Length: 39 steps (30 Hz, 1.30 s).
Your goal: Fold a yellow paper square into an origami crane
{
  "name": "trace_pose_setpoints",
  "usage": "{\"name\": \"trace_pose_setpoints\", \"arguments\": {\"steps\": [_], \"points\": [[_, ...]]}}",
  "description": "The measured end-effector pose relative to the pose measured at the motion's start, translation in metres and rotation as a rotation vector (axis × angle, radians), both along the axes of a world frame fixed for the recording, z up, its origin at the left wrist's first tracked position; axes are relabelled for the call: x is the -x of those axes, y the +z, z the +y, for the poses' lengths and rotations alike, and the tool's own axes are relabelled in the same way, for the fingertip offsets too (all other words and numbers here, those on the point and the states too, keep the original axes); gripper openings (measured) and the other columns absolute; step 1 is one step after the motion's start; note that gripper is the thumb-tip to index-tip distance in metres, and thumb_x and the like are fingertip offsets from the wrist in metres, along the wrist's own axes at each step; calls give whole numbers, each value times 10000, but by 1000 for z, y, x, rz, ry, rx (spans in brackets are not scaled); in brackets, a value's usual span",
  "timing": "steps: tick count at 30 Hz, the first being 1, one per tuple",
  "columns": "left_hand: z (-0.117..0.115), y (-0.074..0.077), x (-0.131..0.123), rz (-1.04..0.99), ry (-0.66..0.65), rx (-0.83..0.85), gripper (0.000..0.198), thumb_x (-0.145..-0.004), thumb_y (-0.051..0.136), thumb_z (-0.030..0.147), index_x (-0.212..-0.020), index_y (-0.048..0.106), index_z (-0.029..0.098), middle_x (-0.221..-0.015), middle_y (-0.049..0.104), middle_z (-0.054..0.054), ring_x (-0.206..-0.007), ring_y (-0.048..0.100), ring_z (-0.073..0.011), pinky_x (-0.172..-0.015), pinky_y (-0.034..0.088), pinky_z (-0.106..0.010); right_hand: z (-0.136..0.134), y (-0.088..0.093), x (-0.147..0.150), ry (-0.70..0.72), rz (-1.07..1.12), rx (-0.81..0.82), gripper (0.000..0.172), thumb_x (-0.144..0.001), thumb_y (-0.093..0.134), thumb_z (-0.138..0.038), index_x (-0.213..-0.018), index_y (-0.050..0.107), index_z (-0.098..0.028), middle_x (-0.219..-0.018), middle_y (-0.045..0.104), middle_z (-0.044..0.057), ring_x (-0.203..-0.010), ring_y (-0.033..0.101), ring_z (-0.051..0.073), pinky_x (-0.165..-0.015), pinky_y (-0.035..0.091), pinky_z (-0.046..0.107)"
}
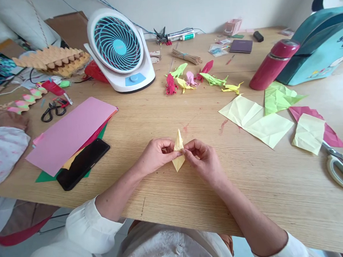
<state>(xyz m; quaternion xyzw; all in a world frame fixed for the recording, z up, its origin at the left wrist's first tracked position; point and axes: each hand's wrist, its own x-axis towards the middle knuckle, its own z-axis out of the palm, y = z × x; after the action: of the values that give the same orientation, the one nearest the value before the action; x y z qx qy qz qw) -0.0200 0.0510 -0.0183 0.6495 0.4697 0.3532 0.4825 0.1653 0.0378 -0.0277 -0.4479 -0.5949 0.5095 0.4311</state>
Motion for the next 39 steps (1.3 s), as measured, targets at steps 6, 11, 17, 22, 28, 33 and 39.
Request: {"name": "trace_pose_setpoints", "arguments": {"steps": [6, 11, 17, 22, 28, 33, 39], "points": [[-3, 4, 1, 75, -106, -1, 376, -773, 688, 318, -546, 431, 163, -584, 392, 53, -554, 354, -72, -519, 249, -224, 0, -7, 4, 118, 91, 41, 292, -813, 756, -480, -887, 646, -220, -763, 625, -1, -689, 560, 147, -633, 458, 276], [-6, 1, -1, 191, -113, -61, 309, -768, 668, 258, -564, 459, 157, -594, 462, 47, -569, 407, -79, -537, 266, -226, -2, -9, 2, 123, 11, 85, 308, -840, 714, -499, -891, 663, -200, -764, 643, 20, -716, 599, 169, -655, 490, 295], [-6, -4, -7, 106, -105, -50, 395, -846, 665, 385, -606, 447, 160, -625, 408, 53, -586, 377, -78, -547, 260, -221, 1, -1, 2, 3, 34, 120, 352, -753, 788, -506, -798, 643, -189, -707, 630, 10, -670, 592, 159, -635, 491, 290], [-7, -6, -10, 110, -53, -16, 480, -848, 666, 484, -603, 403, 166, -597, 300, 64, -569, 295, -73, -536, 217, -227, 3, 3, 5, -34, 183, 207, 395, -654, 853, -518, -805, 676, -198, -755, 696, 24, -677, 615, 166, -625, 504, 292], [-9, -13, -13, 34, -45, 94, 451, -849, 641, 542, -656, 494, 161, -627, 328, 52, -577, 299, -76, -530, 209, -228, 2, 3, 7, -90, 225, 178, 385, -655, 860, -499, -847, 706, -202, -816, 734, 36, -756, 665, 195, -707, 526, 320], [-6, -8, -7, 121, -47, 53, 413, -858, 627, 443, -603, 462, 163, -589, 323, 61, -551, 306, -71, -524, 212, -225, 5, -2, 1, -56, 166, 158, 390, -722, 812, -518, -885, 673, -193, -776, 671, 12, -696, 620, 159, -659, 503, 296], [-11, 13, 0, 440, -168, 113, 161, -821, 619, 293, -751, 698, 171, -619, 582, 38, -569, 497, -103, -534, 283, -234, -11, 9, -27, -490, -280, -315, 326, -880, 698, -340, -1175, 602, -240, -1023, 633, 43, -755, 605, 147, -654, 496, 301]]}}
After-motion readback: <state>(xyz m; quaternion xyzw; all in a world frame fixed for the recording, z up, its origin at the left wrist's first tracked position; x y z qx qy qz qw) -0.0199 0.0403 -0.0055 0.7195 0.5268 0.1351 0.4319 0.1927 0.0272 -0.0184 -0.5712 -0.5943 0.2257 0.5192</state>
